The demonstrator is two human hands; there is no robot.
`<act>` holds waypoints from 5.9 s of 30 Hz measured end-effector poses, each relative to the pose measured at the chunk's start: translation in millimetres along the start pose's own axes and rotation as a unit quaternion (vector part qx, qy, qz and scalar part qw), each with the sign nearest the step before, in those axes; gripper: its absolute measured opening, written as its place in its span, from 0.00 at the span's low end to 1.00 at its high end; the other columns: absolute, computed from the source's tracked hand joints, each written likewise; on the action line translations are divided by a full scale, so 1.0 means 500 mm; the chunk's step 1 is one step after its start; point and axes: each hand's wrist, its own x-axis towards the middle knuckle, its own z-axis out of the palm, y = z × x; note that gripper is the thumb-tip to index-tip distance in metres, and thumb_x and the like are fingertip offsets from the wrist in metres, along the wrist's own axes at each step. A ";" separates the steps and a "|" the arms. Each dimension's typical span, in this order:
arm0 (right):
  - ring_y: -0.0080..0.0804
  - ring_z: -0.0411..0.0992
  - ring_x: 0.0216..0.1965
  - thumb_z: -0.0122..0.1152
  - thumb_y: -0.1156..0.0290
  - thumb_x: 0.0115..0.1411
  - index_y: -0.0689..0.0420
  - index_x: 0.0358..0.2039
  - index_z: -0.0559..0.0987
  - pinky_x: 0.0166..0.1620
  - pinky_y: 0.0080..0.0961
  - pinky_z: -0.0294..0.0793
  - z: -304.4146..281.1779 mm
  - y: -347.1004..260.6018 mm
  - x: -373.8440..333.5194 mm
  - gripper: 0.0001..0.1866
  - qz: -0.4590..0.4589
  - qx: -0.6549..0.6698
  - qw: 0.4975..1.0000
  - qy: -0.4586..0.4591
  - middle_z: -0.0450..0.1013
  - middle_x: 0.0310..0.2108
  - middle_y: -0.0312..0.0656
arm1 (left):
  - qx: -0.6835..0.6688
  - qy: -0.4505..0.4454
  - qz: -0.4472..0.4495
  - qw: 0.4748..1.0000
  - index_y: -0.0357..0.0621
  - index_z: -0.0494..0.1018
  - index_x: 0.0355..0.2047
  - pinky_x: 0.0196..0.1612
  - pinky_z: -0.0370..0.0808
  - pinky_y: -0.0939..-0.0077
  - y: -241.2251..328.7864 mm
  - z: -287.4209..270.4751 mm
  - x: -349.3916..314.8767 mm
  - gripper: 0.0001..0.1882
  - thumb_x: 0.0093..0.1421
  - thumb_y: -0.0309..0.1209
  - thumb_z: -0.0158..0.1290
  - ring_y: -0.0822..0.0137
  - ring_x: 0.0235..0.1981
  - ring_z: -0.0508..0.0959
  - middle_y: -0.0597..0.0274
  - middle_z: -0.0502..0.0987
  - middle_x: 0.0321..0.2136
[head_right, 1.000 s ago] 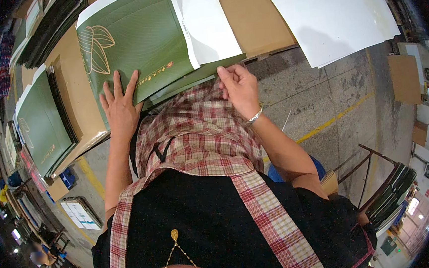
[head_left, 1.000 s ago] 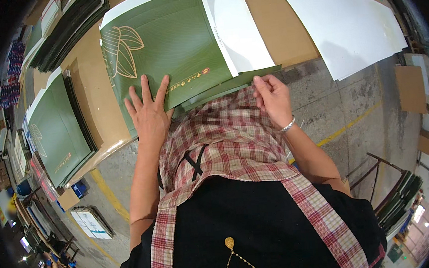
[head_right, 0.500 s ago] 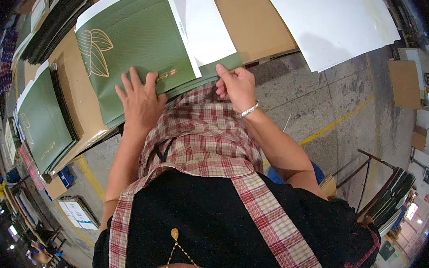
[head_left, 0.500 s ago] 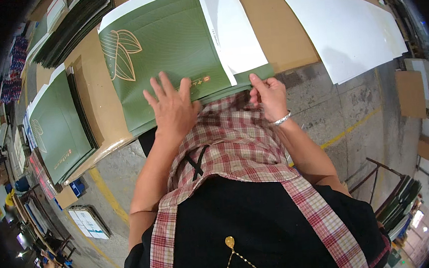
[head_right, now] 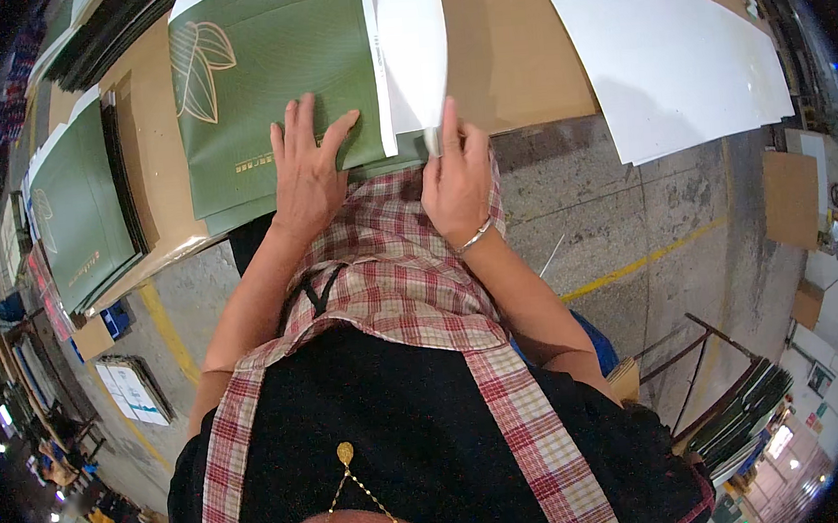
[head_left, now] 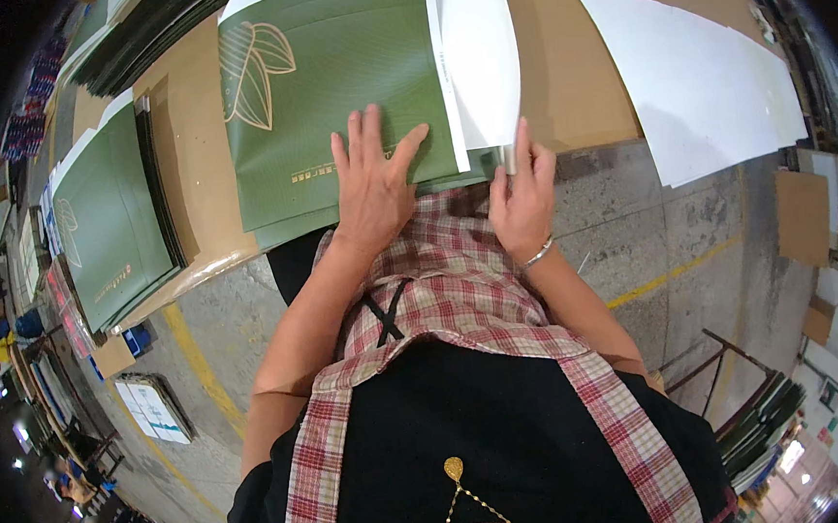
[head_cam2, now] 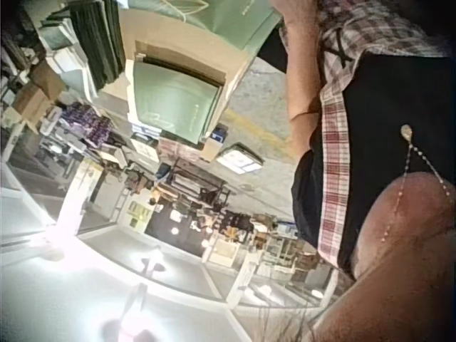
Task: Folding and assembling green and white paper folders at a work table.
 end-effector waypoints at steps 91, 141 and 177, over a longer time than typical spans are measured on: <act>0.60 0.45 0.72 0.48 0.68 0.64 0.67 0.70 0.50 0.71 0.48 0.47 0.107 0.015 0.193 0.37 -0.255 -0.166 0.930 -0.208 0.43 0.72 0.60 | 0.099 -0.052 -0.072 0.991 0.47 0.57 0.69 0.61 0.43 0.18 0.046 0.028 0.020 0.40 0.61 0.53 0.50 0.43 0.72 0.47 0.46 0.48 0.72; 0.56 0.40 0.74 0.42 0.66 0.67 0.70 0.69 0.51 0.74 0.43 0.41 0.214 0.042 0.351 0.34 -0.263 -0.165 0.926 -0.213 0.43 0.72 0.59 | 0.189 -0.006 -0.043 0.981 0.63 0.58 0.70 0.65 0.37 0.22 -0.145 0.043 0.232 0.35 0.67 0.59 0.36 0.33 0.70 0.47 0.50 0.51 0.72; 0.60 0.45 0.72 0.47 0.56 0.67 0.70 0.67 0.56 0.71 0.49 0.44 0.103 -0.084 0.125 0.37 -0.236 -0.169 0.908 -0.303 0.49 0.70 0.64 | 0.170 0.053 -0.078 0.981 0.69 0.65 0.65 0.66 0.49 0.29 -0.149 0.047 0.243 0.25 0.67 0.41 0.45 0.41 0.68 0.57 0.64 0.61 0.68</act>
